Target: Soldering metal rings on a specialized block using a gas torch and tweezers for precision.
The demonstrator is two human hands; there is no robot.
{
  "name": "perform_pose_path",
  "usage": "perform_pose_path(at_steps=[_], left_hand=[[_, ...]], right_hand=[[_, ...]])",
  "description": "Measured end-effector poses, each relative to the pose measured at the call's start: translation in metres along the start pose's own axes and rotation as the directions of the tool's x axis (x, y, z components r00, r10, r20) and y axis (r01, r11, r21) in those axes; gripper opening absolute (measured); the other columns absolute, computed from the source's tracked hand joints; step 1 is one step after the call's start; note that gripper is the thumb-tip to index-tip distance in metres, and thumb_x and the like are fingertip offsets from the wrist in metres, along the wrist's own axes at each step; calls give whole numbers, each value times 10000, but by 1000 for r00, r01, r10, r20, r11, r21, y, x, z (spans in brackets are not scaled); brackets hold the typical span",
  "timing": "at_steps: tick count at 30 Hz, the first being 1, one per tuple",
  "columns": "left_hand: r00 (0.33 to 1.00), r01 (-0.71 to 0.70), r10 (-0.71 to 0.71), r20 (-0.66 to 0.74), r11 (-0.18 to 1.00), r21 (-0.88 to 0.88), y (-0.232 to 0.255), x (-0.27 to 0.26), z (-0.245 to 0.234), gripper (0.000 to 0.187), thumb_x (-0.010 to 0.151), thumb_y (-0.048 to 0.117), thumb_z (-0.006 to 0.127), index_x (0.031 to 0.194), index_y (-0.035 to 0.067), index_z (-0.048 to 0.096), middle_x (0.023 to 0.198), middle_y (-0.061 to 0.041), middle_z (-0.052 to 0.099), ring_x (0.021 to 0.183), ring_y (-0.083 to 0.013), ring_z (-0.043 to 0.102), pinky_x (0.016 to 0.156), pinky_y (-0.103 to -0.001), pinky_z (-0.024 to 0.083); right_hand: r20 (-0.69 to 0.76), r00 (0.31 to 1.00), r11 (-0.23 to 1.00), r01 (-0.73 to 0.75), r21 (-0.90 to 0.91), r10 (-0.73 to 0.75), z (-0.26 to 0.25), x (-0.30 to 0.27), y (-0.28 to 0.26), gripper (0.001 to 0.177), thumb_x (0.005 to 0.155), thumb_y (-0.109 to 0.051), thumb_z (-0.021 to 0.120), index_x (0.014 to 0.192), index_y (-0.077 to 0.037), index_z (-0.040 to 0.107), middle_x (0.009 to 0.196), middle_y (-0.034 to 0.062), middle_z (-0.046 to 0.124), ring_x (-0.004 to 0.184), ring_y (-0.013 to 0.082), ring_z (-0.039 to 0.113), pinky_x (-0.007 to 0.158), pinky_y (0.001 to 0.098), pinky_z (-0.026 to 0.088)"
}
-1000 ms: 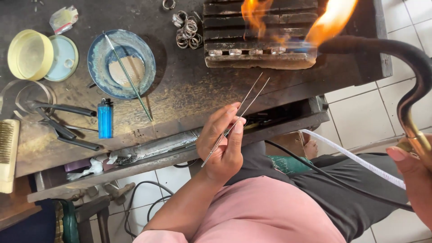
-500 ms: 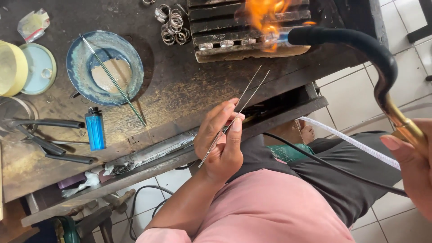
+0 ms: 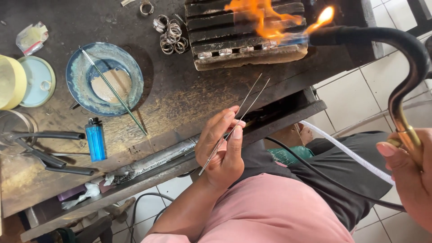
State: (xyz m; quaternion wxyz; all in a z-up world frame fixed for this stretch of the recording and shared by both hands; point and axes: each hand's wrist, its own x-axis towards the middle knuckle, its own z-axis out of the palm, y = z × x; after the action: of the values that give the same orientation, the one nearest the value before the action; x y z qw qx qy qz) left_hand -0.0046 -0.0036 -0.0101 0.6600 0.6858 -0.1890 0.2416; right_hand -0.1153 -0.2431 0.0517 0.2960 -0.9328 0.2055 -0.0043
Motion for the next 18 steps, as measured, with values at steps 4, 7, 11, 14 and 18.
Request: perform_pose_path(at_steps=[4, 7, 11, 14, 18], left_hand=[[1000, 6, -6, 8, 1000, -10, 0, 0, 1, 206, 874, -8, 486, 1075, 29, 505, 975, -176, 575, 883, -285, 642, 666, -281, 569], [1000, 9, -9, 5, 1000, -20, -1, -1, 1, 210, 872, -10, 486, 1077, 34, 506, 973, -173, 576, 889, -290, 641, 676, -285, 570], [1000, 2, -2, 10, 1000, -22, -1, -1, 1, 215, 878, -7, 483, 1088, 31, 503, 988, -174, 568, 885, -291, 641, 699, -294, 582], [1000, -7, 7, 4, 1000, -5, 0, 0, 1, 208, 869, -23, 489, 1072, 18, 507, 1000, -180, 567, 890, -286, 642, 672, -276, 578], [1000, 2, -2, 4, 1000, -16, 1, 1, 0, 208, 872, -18, 489, 1073, 25, 510, 1007, -177, 566, 903, -282, 640, 679, -272, 576]], right_hand=[[37, 982, 981, -186, 53, 184, 3, -4, -9, 251, 925, -178, 478, 926, 72, 501, 697, 173, 478, 513, 257, 498, 508, 328, 422], [38, 970, 968, -242, 72, 239, 5, -4, -14, 257, 934, -180, 474, 928, 76, 498, 705, 186, 495, 529, 275, 517, 517, 340, 435], [63, 962, 952, -273, 140, 266, 10, -8, -14, 242, 902, -171, 496, 967, 62, 494, 639, 159, 506, 563, 228, 502, 505, 334, 455], [32, 967, 960, -255, 117, 253, 7, -6, -13, 267, 930, -176, 479, 949, 89, 489, 688, 184, 491, 580, 250, 501, 523, 343, 465], [29, 977, 974, -215, 69, 213, 9, -5, -12, 298, 922, -222, 484, 940, 76, 487, 642, 157, 495, 527, 236, 499, 496, 324, 417]])
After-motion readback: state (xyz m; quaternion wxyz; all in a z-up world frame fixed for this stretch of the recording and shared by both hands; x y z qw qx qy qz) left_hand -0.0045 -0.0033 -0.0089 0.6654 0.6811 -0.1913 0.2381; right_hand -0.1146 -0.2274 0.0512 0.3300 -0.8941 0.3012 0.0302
